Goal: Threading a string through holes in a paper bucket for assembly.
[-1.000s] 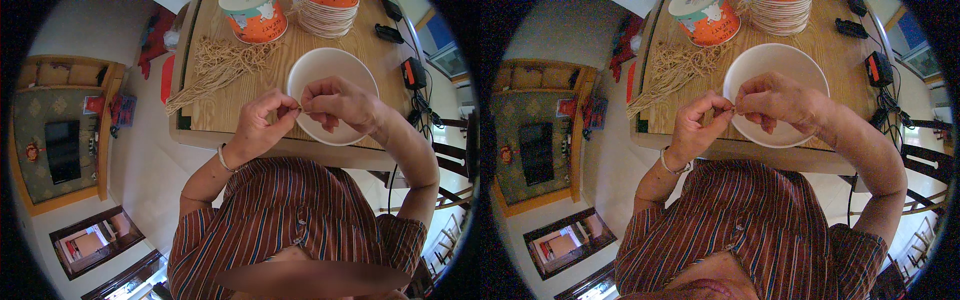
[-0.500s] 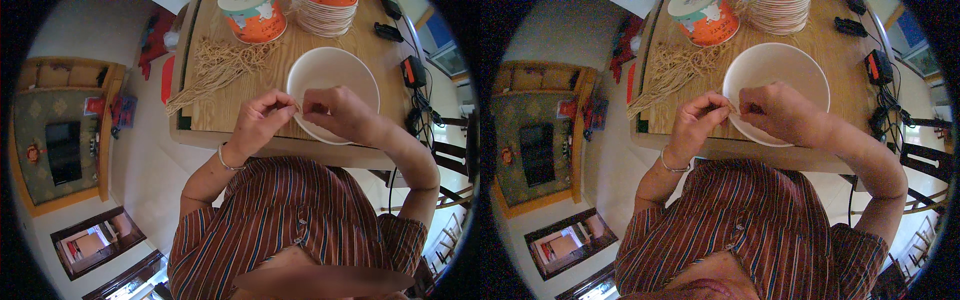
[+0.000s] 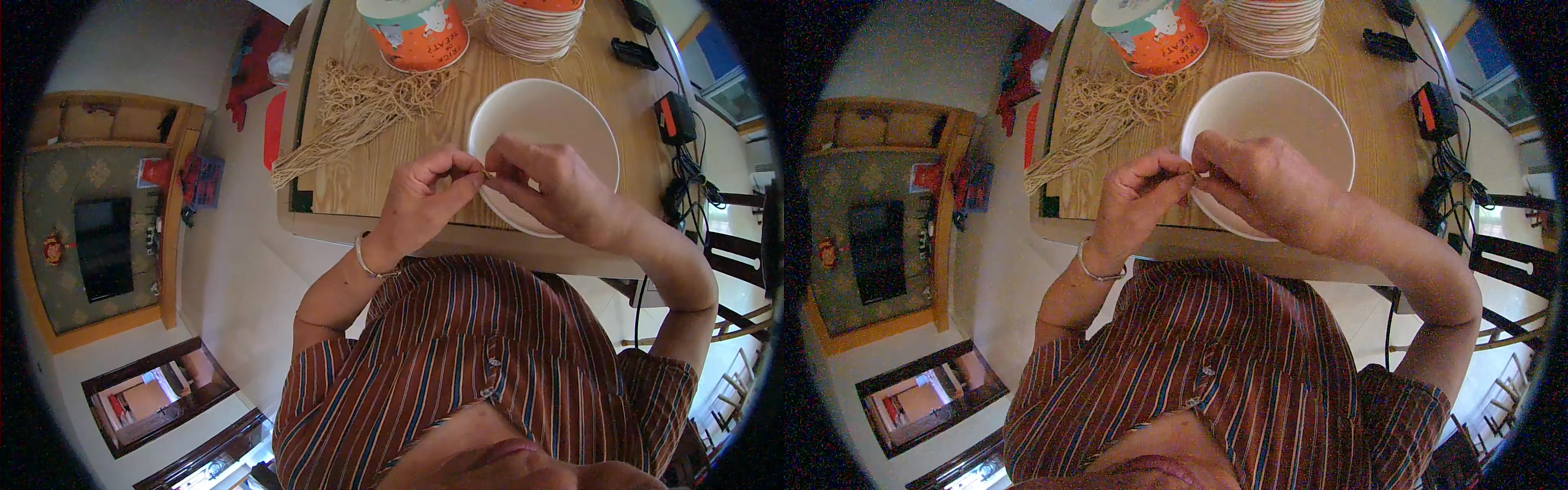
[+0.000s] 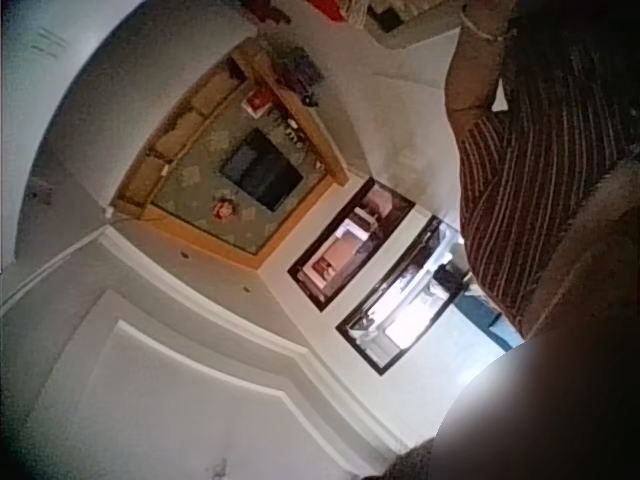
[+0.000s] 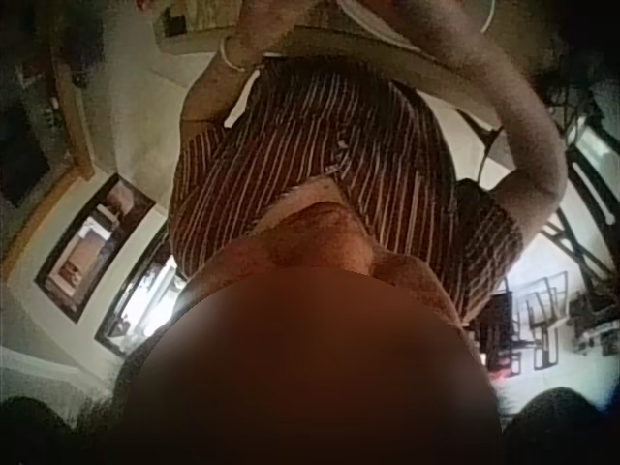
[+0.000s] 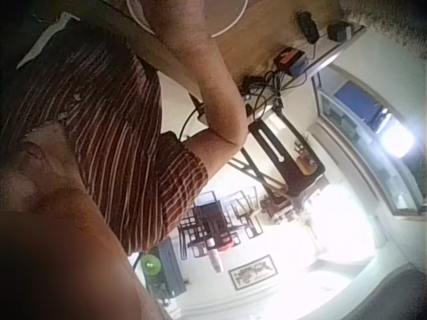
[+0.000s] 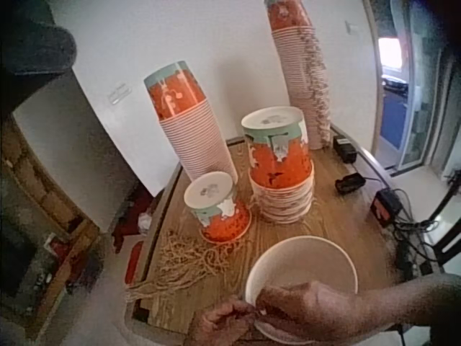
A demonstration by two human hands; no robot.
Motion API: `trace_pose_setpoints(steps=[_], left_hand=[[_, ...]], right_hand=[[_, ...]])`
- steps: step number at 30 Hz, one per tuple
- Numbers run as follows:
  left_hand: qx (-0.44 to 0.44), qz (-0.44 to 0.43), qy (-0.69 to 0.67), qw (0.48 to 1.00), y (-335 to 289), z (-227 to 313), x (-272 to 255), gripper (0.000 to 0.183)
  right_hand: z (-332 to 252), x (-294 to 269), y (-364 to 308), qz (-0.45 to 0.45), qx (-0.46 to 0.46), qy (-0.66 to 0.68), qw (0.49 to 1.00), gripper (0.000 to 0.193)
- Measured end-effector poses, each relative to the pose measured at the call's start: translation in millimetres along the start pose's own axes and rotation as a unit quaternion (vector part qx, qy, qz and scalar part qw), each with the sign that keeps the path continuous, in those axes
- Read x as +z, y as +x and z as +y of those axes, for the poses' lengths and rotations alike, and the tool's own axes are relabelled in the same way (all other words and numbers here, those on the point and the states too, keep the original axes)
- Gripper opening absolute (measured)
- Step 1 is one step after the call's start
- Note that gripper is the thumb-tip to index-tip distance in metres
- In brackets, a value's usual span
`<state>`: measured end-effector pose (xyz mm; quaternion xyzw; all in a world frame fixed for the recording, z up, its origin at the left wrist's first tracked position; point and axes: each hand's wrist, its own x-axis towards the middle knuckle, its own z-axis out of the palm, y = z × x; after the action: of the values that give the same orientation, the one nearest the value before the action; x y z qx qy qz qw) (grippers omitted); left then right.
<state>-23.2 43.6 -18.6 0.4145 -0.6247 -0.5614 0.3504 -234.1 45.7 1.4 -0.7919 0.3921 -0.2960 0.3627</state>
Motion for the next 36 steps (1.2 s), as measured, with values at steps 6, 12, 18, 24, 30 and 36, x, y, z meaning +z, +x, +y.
trace_pose_setpoints(steps=[6,12,18,24,30,36], left_hand=[[0.042,-0.005,0.035,0.998,1,-1,0,0.007],[0.087,-0.023,0.07,0.993,3,-9,-3,0.007],[0.095,-0.019,0.073,0.993,3,-5,-1,0.006],[0.084,-0.012,0.077,0.993,2,-5,-1,0.006],[0.068,-0.012,0.058,0.996,1,-3,0,0.005],[0.084,-0.018,0.066,0.994,1,-2,0,0.007]], right_hand=[[3,2,0,0.035,-0.054,0.011,0.998,0.011],[-7,-11,7,-0.06,0.116,0.157,0.979,0.009],[-1,-18,12,-0.132,0.237,0.287,0.919,0.019],[4,-16,9,-0.099,0.218,0.29,0.927,0.016],[3,-6,-1,-0.077,0.111,0.226,0.965,0.011],[1,-5,0,-0.064,0.116,0.165,0.977,0.01]])
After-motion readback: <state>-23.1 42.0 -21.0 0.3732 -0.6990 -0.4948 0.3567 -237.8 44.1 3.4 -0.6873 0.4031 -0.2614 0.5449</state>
